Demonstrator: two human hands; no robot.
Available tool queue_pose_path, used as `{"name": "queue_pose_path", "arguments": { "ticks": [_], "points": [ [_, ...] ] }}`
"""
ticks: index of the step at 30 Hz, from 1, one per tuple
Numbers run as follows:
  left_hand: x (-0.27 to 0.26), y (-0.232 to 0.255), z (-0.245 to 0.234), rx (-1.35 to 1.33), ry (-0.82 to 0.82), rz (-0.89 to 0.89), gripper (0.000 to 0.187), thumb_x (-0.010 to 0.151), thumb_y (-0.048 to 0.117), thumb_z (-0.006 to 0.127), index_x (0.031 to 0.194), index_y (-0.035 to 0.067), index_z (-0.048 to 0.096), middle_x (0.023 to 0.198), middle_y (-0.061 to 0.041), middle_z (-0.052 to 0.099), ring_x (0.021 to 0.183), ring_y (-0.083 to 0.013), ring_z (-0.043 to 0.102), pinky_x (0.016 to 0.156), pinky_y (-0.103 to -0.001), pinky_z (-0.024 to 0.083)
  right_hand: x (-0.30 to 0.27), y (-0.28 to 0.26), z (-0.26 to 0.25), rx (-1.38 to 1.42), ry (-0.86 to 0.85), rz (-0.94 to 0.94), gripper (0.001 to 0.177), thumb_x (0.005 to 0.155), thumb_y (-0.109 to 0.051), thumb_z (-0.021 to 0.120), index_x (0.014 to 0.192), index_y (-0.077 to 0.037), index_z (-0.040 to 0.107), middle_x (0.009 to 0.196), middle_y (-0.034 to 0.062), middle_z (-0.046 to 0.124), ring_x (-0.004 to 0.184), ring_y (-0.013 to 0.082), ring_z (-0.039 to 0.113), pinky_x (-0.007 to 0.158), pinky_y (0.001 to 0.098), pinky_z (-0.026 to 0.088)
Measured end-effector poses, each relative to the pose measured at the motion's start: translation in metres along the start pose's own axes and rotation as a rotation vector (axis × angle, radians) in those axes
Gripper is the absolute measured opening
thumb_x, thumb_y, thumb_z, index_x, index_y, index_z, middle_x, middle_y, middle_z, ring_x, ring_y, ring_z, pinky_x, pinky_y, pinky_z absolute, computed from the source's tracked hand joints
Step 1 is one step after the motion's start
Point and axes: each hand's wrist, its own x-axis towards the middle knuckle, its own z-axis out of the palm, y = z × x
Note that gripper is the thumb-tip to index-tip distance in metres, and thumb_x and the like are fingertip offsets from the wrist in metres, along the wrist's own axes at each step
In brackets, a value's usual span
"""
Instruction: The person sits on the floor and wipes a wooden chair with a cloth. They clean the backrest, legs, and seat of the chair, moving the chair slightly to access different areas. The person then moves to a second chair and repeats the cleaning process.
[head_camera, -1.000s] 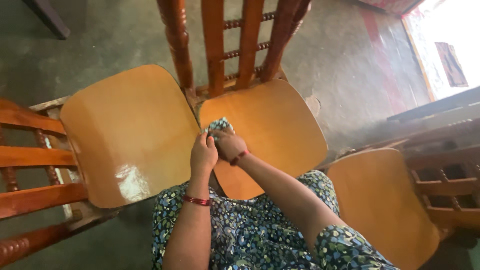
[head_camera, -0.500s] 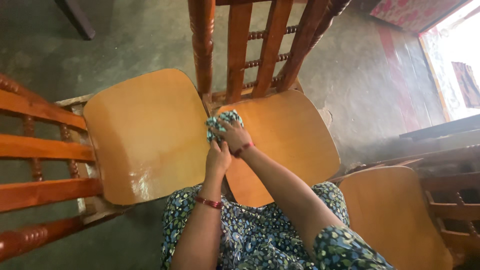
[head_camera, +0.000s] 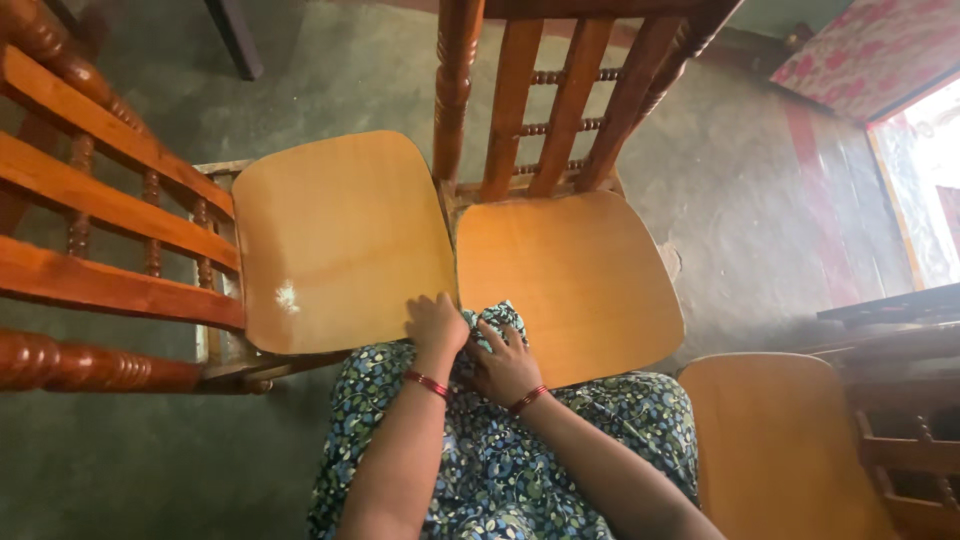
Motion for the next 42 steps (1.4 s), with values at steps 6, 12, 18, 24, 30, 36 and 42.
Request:
{"name": "queue_pose_path", "arguments": {
  "ticks": [6,12,18,24,30,36,42],
  "points": [
    [-0.019,-0.036,0.018,0.203,0.273,0.084,0.048,0.098,0.04,0.057,0.144,0.029,0.049,0.161,-0.014,0.033,0.144,-0.0558,0.027,0.102,-0.081,0.026,-0.008,-0.009,0.014,-0.098,0.017,0.067,0.071,0.074,-0.028,0.072,0.144,-0.031,0.054,0.152,0.0075,0.043,0.131,0.0439,0.042,0.099,0.0572,0.048],
    [-0.013,-0.042,0.009,0.324,0.064,0.113,0.097,0.076,0.045,0.083,0.158,0.031,0.032,0.166,-0.013,0.025,0.146,-0.0534,0.024,0.107,-0.077,0.024,-0.022,0.001,0.012,-0.09,-0.027,0.084,0.073,0.072,-0.026,0.074,0.142,-0.032,0.054,0.154,0.0072,0.041,0.131,0.0432,0.042,0.096,0.0568,0.049],
    [0.023,-0.04,-0.001,0.238,0.213,0.123,0.094,0.073,0.042,0.088,0.153,0.031,0.039,0.164,-0.012,0.03,0.146,-0.0545,0.026,0.107,-0.078,0.025,-0.052,0.018,0.006,-0.184,-0.1,0.147,0.071,0.073,-0.022,0.074,0.141,-0.032,0.054,0.153,0.0066,0.041,0.126,0.0409,0.045,0.093,0.0583,0.051],
    [0.077,-0.03,-0.011,0.261,0.181,-0.036,0.105,0.068,0.037,0.092,0.158,0.029,0.037,0.166,-0.007,0.031,0.15,-0.0477,0.026,0.113,-0.072,0.025,-0.088,0.035,0.011,-0.287,-0.047,0.152,0.064,0.079,-0.016,0.07,0.139,-0.031,0.057,0.15,0.0045,0.048,0.112,0.0368,0.055,0.074,0.047,0.058],
    [0.141,0.004,-0.076,-0.583,0.486,0.519,0.126,0.072,0.044,0.095,0.163,0.001,0.019,0.167,-0.026,0.023,0.155,-0.0464,0.019,0.128,-0.056,0.02,-0.09,0.033,0.013,-0.296,0.049,0.146,0.061,0.073,-0.024,0.073,0.132,-0.029,0.061,0.142,0.0049,0.053,0.103,0.0349,0.059,0.066,0.0456,0.058],
    [0.117,0.11,-0.214,-1.029,0.459,0.88,0.104,0.084,0.036,0.095,0.158,0.006,0.028,0.133,-0.018,0.066,0.113,-0.0278,0.071,0.101,-0.043,0.058,-0.088,0.03,0.006,-0.269,0.024,0.167,0.049,0.077,-0.022,0.072,0.125,-0.03,0.061,0.137,0.0028,0.055,0.095,0.033,0.062,0.063,0.0454,0.059],
    [0.091,0.127,-0.239,-1.07,0.361,0.596,0.062,0.091,0.011,0.074,0.141,0.009,0.037,0.086,-0.008,0.071,0.065,-0.0188,0.07,0.058,-0.036,0.057,-0.095,0.036,0.013,-0.334,0.053,0.13,0.039,0.081,-0.021,0.069,0.119,-0.026,0.061,0.124,0.0043,0.057,0.092,0.0344,0.063,0.055,0.0432,0.059]
  ]
}}
